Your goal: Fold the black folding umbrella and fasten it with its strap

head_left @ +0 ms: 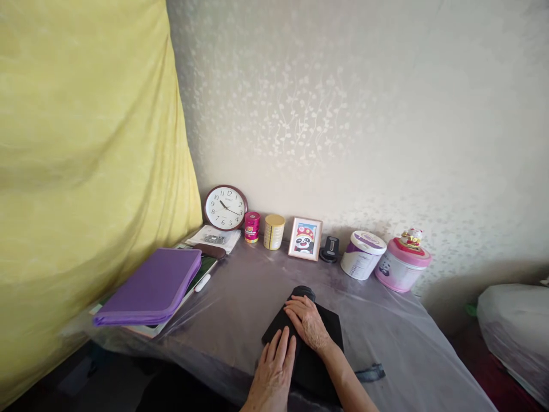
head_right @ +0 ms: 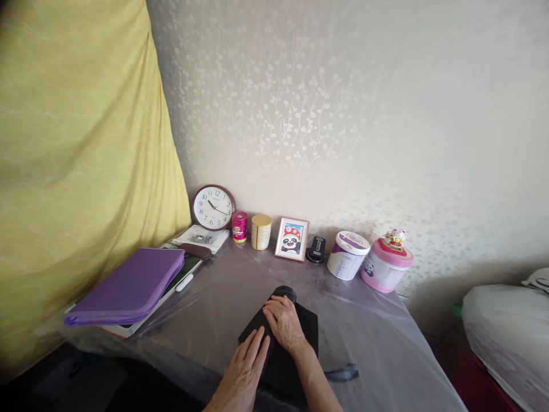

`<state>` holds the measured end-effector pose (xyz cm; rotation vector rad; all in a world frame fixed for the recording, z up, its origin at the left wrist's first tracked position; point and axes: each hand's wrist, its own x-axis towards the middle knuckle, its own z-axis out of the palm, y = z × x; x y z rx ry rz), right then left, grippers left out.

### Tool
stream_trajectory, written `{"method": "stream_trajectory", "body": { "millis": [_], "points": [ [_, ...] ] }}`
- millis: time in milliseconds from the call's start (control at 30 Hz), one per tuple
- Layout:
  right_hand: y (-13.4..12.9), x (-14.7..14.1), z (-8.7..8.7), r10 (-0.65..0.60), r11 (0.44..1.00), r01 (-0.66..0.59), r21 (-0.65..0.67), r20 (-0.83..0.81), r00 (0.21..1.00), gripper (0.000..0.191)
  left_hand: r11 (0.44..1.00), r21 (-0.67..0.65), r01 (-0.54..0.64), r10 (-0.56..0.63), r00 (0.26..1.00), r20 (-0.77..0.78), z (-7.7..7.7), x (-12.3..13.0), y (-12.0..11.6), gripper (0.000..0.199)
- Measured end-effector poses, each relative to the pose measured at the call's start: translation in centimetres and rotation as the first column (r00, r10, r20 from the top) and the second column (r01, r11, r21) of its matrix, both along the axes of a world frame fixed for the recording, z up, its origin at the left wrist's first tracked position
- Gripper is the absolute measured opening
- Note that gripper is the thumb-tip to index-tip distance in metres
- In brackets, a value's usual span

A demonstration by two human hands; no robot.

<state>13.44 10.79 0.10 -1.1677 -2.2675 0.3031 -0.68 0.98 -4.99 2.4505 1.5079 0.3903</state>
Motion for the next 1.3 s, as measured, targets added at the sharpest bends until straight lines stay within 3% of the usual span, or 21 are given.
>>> {"method": "stream_trajectory", "body": {
  "millis": [300, 400, 533, 733, 800, 867, 1033, 1300],
  "points": [
    [4.8, 0.6, -0.7, -0.175, 0.98, 0.179, -0.085, 0.044, 0.984, 0.033, 0.954, -0.28, -0.111, 0.109, 0.994, -0.022, 4.4, 0.0, -0.5, 0.099],
    [5.7, 0.7, -0.9, -0.238, 0.963, 0.237, -0.129, 0.012, 0.971, 0.034, 0.953, -0.279, -0.115, 0.125, 0.992, 0.018, 4.4, 0.1, -0.5, 0.098],
    [5.9, 2.0, -0.7, -0.438, 0.889, 0.432, -0.152, -0.001, 0.899, 0.032, 0.949, -0.271, -0.159, 0.163, 0.987, -0.006, 4.1, 0.2, -0.7, 0.097],
    [1.7, 7.8, -0.4, -0.677, 0.736, 0.677, -0.015, -0.014, 0.736, 0.034, 0.95, -0.25, -0.189, 0.185, 0.982, -0.043, 4.9, 0.4, -1.4, 0.095],
    [-0.6, 9.3, -0.7, -0.701, 0.713, 0.7, -0.035, -0.001, 0.714, 0.034, 0.953, -0.233, -0.191, 0.187, 0.981, -0.039, 5.0, 0.4, -1.6, 0.093],
    [-2.9, 9.9, -1.2, -0.722, 0.686, 0.715, -0.135, -0.004, 0.692, 0.035, 0.961, -0.21, -0.183, 0.181, 0.983, -0.029, 5.0, 0.3, -1.7, 0.092],
    [-6.6, 8.5, -1.3, -0.702, 0.689, 0.641, -0.339, -0.093, 0.706, 0.039, 0.967, -0.193, -0.168, 0.165, 0.986, -0.03, 5.0, 0.1, -1.8, 0.092],
    [-7.1, 6.3, -0.8, -0.671, 0.733, 0.61, -0.302, -0.168, 0.723, 0.036, 0.965, -0.194, -0.178, 0.183, 0.983, 0.009, 5.1, 0.2, -2.0, 0.089]
  ]
}}
